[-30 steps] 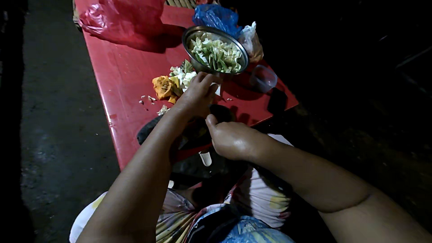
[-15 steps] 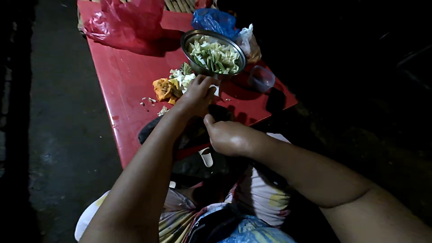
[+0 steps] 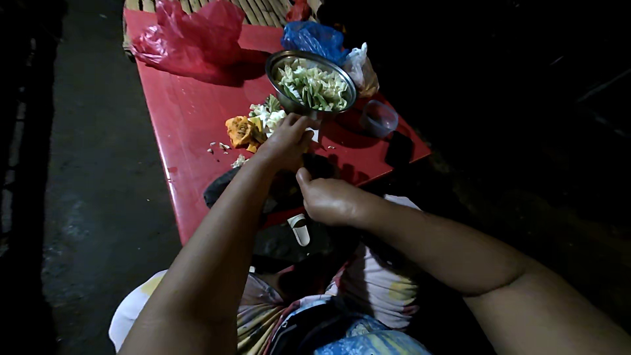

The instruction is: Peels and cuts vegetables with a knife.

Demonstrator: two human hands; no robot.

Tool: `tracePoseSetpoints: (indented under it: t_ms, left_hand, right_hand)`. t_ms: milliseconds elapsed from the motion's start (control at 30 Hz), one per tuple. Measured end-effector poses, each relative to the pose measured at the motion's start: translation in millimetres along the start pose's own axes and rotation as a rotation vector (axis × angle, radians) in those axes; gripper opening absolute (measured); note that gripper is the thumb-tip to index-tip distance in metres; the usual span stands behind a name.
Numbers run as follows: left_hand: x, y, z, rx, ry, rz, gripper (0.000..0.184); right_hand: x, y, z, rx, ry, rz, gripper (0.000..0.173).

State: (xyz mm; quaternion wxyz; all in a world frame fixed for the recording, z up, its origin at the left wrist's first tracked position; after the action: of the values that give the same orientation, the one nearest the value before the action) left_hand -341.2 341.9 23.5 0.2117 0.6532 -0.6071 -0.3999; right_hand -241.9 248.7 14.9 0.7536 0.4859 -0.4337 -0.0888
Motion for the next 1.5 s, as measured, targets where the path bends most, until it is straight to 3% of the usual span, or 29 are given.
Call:
tracePoseSetpoints:
  t_ms: [167, 367, 600, 700, 833, 1133, 1333, 1500]
  left_hand:
    - [-1.6, -5.7, 26.0, 0.129, 0.032, -0.015, 0.032]
    - [1.6, -2.8, 1.1, -0.032, 0.058, 0.038, 0.031]
    - [1.0, -11.9, 33.3, 0.088, 0.097, -0.023, 0.032]
    - [5.1, -9.1, 27.6, 0.033, 0.177, 0.003, 0.033]
    - [0.3, -7.2, 7.6, -0.115, 0.072, 0.038, 0.032]
    - [4.9, -16.0, 33.5, -0.001, 0.194, 0.036, 0.033]
    - [-0.4, -17.5, 17.8, -0.125, 0.146, 0.110, 0.033]
    - [3.8, -22.6, 31.9, -0.076, 0.185, 0.088, 0.033]
  right_hand:
    - [-3.3, 18.6, 9.4, 0.096, -0.009, 0.147, 0.059]
    - [-4.0, -10.1, -3.0, -0.041, 0.019, -0.039, 0.049]
    - [-9.0, 9.4, 6.3, 0.075, 0.007, 0.107, 0.055]
    - [-8.5, 3.7, 5.0, 0.053, 0.008, 0.044, 0.056]
    - [-8.2, -18.0, -2.3, -0.014, 0.008, -0.068, 0.051]
    - [-6.7, 1.5, 6.8, 0.026, 0.004, 0.065, 0.056]
    - [-14.8, -23.3, -1.9, -0.013, 0.024, -0.124, 0.052]
    - [-10.0, -10.7, 4.6, 0.024, 0.031, -0.024, 0.052]
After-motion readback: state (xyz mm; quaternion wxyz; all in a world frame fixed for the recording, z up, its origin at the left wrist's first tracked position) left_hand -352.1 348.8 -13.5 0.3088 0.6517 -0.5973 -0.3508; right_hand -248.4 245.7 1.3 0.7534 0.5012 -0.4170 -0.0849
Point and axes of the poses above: each hand's wrist, its own x-axis away from the middle knuckle, its own y-axis out of the back of the hand, z = x × y, the point moved 10 cm from there along -x, towards the middle knuckle, and after that the axes turned 1 degree about y, right-handed, at the moved point
